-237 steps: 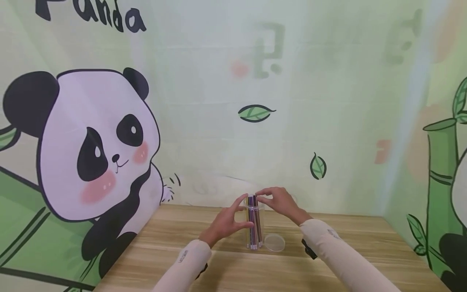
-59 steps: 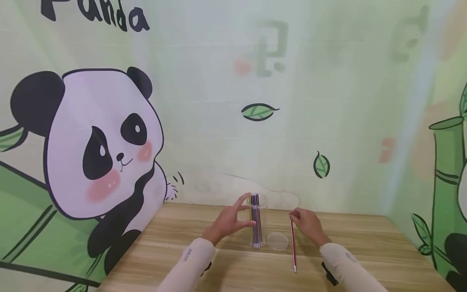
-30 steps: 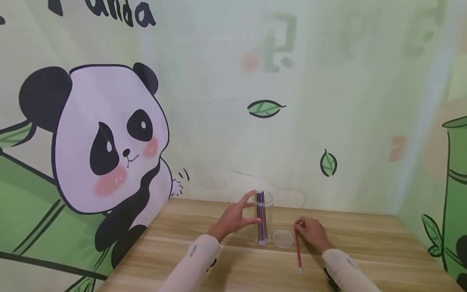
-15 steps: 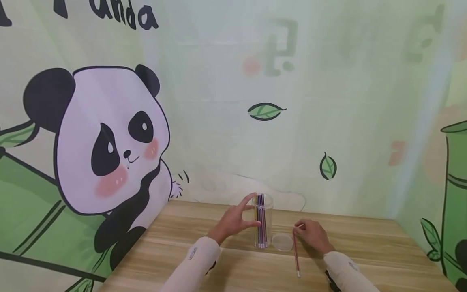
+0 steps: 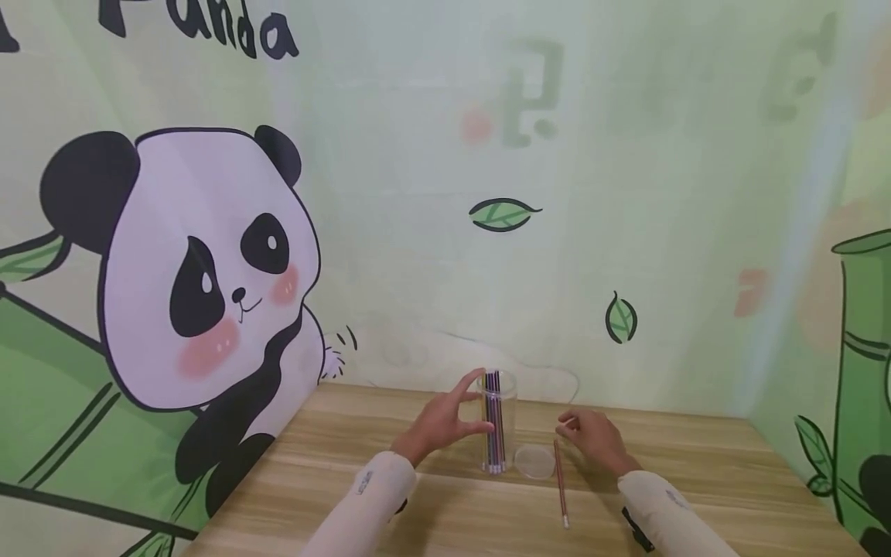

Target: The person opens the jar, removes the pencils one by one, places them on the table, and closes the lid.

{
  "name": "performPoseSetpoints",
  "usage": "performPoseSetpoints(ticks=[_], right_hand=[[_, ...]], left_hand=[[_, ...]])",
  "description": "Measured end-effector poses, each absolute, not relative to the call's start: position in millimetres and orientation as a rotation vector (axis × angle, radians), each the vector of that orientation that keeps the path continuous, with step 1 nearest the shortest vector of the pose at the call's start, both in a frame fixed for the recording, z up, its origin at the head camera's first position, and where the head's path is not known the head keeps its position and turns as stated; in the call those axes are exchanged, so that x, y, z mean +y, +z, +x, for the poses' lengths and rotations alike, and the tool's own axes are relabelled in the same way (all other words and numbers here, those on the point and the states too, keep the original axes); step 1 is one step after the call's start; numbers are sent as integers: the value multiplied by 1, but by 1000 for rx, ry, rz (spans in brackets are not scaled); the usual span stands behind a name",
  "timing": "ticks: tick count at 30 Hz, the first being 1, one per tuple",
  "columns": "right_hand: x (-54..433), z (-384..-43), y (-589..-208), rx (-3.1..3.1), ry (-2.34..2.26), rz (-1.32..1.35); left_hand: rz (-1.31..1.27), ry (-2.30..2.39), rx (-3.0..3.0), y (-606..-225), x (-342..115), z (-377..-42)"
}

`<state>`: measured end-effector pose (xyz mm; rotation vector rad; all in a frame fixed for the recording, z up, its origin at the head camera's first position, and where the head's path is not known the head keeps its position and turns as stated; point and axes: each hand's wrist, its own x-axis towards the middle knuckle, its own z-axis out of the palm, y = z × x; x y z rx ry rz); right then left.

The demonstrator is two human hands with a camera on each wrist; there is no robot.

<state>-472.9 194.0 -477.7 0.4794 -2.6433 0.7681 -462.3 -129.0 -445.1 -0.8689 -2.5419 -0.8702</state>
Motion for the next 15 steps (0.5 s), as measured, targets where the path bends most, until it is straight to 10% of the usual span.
performPoseSetpoints(ticks=[15], right_hand=[[191, -477, -433, -2607, 659, 541]], left_hand=[[-877, -891, -2545, -444, -128, -460]])
